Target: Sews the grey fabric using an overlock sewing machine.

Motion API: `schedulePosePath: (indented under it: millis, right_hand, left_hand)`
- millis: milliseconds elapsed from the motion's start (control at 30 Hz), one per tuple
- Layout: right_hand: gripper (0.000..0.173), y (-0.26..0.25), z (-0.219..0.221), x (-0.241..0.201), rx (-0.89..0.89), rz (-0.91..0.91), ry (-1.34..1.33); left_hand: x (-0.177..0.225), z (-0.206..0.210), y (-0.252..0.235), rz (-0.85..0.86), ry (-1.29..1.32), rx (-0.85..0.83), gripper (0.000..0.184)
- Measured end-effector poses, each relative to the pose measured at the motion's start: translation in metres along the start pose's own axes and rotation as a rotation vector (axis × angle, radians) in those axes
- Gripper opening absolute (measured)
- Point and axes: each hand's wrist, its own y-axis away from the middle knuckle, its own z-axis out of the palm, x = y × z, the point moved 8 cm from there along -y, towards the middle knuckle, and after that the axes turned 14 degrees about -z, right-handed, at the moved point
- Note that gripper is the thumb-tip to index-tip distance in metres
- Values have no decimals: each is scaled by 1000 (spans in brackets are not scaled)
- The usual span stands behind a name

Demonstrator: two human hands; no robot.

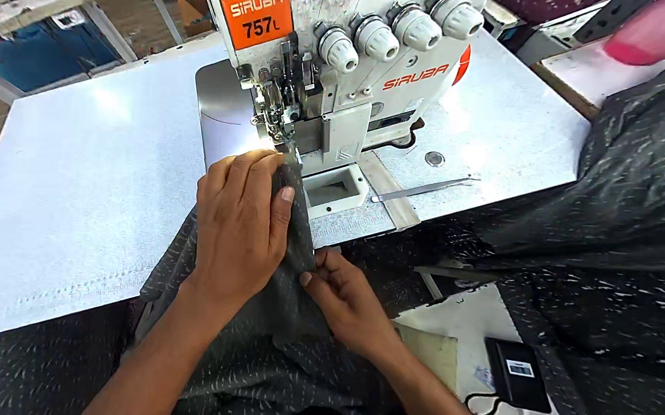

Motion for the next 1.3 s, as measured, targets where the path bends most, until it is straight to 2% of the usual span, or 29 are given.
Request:
schedulePosePath:
  millis: [300,467,633,867,933,1033,1100,1133,1200,1233,1300]
  right_hand:
    - [13,-5,-10,-6,7,-24,-24]
    - [10,-15,-13,-22,47,-61,-17]
    - [6,-48,-18,-46,89,-156,59]
    - [6,-94,-24,-54,161,-163,125]
    - [6,-101,-25,-55,196,-165,128]
    - [6,-107,-25,-59,265,-167,106]
    - [6,-107,-23,-60,282,-174,115]
    - [7,-104,-22,-61,269,-175,122]
    - [15,-86,-24,-63,197,-184,173]
    - [20,-75,-27,-62,147,-179,192]
    - [28,-63,-35,-50,-13,-94,180]
  left_hand:
    - [-2,0,-7,17,-46,-81,49]
    - [-15,1,-14,20,53,-107,50]
    - [-41,10,-53,-46,71,-236,53]
    - [-71,27,-108,-39,-23,-365,58]
    - [-78,31,-122,-26,-41,-370,61]
    - [-92,39,-146,-95,-14,-401,68]
    - [-104,35,-154,-144,60,-329,65]
    - [-108,24,-148,-125,90,-224,59]
    - [-116,-10,-101,-131,104,-70,53]
    - [-125,-23,-64,-210,106,-74,57]
    - [-158,-31,13,-370,50,-168,79]
